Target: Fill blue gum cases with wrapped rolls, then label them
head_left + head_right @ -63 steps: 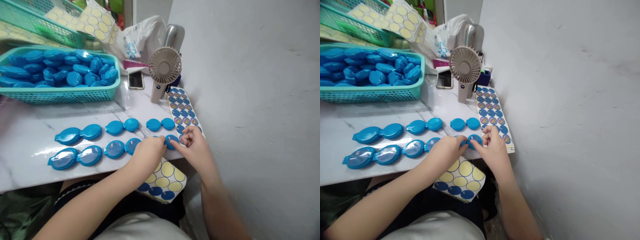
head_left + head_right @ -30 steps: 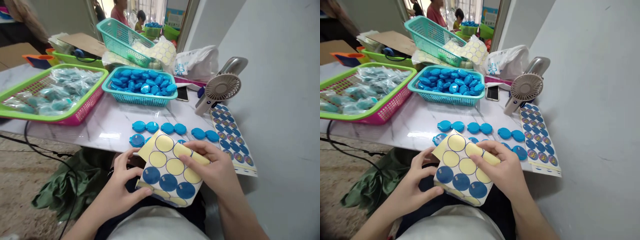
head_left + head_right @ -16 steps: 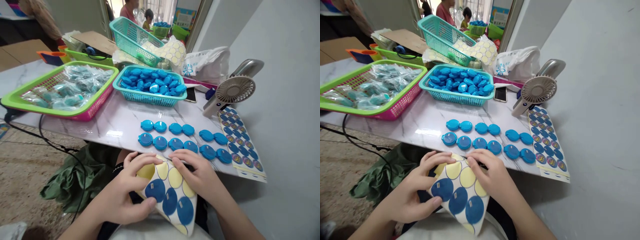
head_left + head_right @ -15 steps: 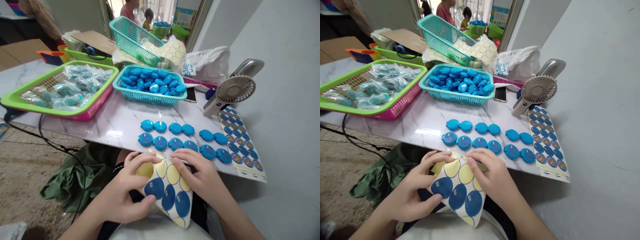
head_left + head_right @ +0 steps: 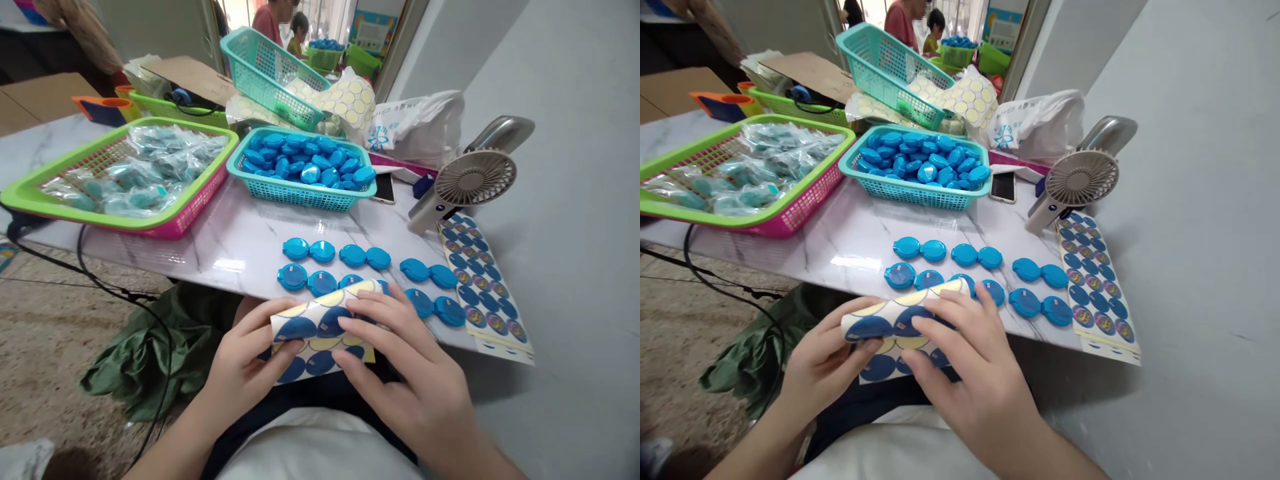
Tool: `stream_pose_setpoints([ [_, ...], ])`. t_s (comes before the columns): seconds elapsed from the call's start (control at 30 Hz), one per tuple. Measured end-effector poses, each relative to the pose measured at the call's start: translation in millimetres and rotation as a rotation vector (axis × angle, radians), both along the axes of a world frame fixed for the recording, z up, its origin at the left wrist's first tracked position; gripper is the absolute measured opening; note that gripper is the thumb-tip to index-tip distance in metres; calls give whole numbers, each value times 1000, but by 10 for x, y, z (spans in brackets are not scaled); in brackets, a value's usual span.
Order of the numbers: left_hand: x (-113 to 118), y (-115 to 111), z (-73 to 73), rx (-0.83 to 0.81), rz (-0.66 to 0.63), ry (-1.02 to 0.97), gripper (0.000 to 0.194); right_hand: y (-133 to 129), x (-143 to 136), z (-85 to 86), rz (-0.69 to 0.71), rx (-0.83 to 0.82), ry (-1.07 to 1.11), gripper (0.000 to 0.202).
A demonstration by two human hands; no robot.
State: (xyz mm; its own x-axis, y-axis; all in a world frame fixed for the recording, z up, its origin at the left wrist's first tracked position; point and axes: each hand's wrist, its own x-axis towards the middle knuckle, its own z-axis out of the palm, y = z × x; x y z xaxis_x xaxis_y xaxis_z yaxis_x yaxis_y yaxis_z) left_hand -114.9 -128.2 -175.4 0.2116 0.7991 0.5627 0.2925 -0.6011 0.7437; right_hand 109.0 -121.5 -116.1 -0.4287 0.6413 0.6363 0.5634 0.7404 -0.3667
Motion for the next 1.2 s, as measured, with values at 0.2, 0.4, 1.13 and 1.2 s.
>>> stream_pose_setpoints([
  [0.2, 68, 33, 47, 120, -122, 0, 21, 26, -153, 70, 64, -60, 31, 14],
  [0.4, 41, 34, 2, 121, -126, -19, 15, 42, -215, 98, 119, -204, 123, 10],
  [1.13, -133, -38, 72, -641, 313, -223, 42, 144, -167, 27, 129, -265, 55, 39],
  [1.2, -125, -33, 72, -634, 309, -191, 41, 175, -169, -43, 129, -384, 61, 51],
])
